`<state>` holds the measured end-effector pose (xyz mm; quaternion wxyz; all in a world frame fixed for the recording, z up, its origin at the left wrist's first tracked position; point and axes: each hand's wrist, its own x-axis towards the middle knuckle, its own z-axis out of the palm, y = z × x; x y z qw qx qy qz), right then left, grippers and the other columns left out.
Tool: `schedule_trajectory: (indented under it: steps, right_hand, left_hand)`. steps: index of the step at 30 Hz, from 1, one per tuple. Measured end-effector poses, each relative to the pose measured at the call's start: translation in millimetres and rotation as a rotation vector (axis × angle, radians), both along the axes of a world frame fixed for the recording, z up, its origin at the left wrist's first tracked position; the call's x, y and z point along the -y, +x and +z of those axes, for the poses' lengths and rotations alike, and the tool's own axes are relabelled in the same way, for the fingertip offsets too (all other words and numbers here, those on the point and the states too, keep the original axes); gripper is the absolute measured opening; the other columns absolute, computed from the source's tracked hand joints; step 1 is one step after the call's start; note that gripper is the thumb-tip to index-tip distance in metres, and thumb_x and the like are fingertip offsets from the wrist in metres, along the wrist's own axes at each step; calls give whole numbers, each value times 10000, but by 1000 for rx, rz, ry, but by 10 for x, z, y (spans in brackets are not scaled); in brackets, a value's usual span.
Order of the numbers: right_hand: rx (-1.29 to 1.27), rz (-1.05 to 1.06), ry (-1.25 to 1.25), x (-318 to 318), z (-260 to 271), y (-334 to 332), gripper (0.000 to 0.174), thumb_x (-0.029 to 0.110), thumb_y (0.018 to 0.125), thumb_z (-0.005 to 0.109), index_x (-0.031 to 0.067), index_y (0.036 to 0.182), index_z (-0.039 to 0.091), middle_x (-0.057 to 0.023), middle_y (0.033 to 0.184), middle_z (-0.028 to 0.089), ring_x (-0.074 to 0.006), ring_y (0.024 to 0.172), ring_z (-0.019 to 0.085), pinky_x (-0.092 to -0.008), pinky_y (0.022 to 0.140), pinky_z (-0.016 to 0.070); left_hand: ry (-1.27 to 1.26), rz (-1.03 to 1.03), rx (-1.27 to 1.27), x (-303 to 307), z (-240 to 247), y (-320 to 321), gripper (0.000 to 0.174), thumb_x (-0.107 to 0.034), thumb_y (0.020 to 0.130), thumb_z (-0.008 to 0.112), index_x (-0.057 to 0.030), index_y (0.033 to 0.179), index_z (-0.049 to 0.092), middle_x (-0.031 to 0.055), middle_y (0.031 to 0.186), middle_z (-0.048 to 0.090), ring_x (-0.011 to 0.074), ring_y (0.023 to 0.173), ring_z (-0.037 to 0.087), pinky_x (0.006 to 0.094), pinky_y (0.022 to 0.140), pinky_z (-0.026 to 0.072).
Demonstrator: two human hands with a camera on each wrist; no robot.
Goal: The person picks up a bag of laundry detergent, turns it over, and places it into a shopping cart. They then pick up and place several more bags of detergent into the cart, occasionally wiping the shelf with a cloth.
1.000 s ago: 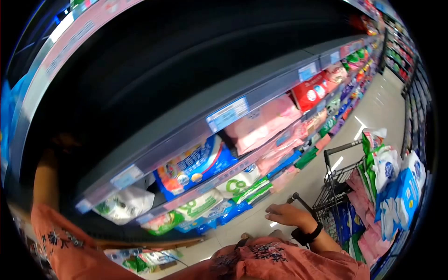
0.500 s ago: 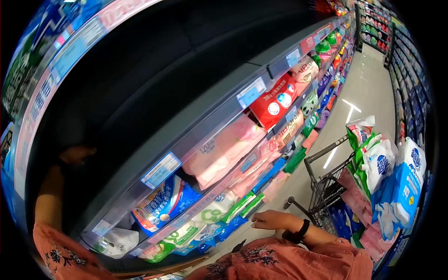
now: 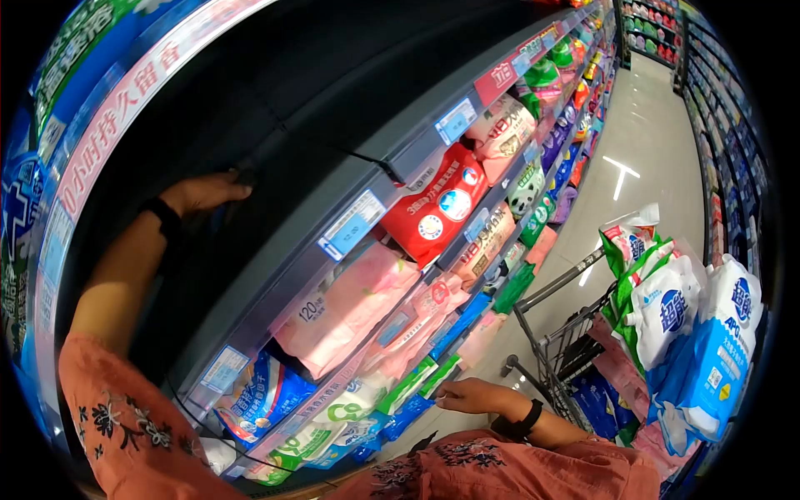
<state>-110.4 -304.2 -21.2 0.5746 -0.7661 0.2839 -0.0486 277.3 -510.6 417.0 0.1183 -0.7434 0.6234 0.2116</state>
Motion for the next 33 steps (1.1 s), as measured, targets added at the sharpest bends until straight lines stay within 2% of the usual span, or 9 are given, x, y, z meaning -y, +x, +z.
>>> schedule_trajectory:
  steps: [6,9,13,15,16,19,25,30,33]
  right_hand:
    - [24,-113,12,14,52,-279,466,438,995,574,34,1224,614,-224,1035,696,-360,949,680,-410,846,528]
    - [5,-137,-7,-8,96,-368,463,422,987,590,25,1223,618,-226,1040,697,-364,952,680,-412,850,529]
    - [61,-156,-15,-69,49,-365,440,391,976,622,9,1195,620,-185,945,704,-337,864,690,-392,773,538]
    - [97,-134,3,-86,45,-303,444,384,975,631,-5,1189,612,-170,920,696,-301,853,687,-378,762,529]
    - [97,-120,22,-86,124,-262,430,377,975,635,-5,1170,619,-189,940,703,-323,870,693,-386,773,536]
    - [75,-37,-7,-50,234,-123,415,363,969,649,-5,1161,628,-202,960,713,-340,878,698,-388,780,544]
    - [127,72,-69,-96,191,184,407,347,963,655,0,1176,630,-194,958,713,-336,889,698,-390,779,542]
    - [58,183,-88,-192,173,458,402,342,964,648,2,1177,633,-187,985,702,-303,902,683,-384,784,528]
    - [29,240,-83,-284,125,633,411,346,963,645,0,1183,633,-180,984,695,-277,886,669,-380,776,520]
  left_hand:
    - [-159,-288,119,704,-80,-728,917,-599,967,535,2,1580,211,198,1650,210,269,1529,213,327,1231,159]
    - [-209,-419,97,780,-75,-1238,897,-591,962,539,83,1514,326,267,1612,256,320,1519,236,347,1236,162]
    - [-203,-627,-37,420,-5,-1689,850,-571,964,564,25,1532,350,221,1540,432,304,1423,415,368,1196,265]
    - [-280,-579,-135,311,-102,-1584,777,-544,957,594,13,1479,450,204,1447,539,299,1346,495,365,1158,326]
    - [-284,-635,-83,148,-77,-1591,707,-523,950,616,-19,1435,514,189,1384,589,302,1309,522,358,1142,350]
    - [-350,-620,-105,-265,-114,-1330,644,-492,957,616,-35,1407,555,197,1371,600,316,1294,539,372,1140,357]
    - [-377,-350,105,-1411,5,-727,598,-428,954,624,-26,1394,577,195,1375,606,292,1292,557,339,1113,385]
    - [-180,-30,-115,-2411,84,-83,537,-329,953,622,-35,1400,579,96,1268,667,193,1138,610,297,1048,425]
    - [-241,126,-103,-3074,61,247,585,-367,917,622,-30,1394,583,115,1254,676,218,1123,619,303,1026,440]
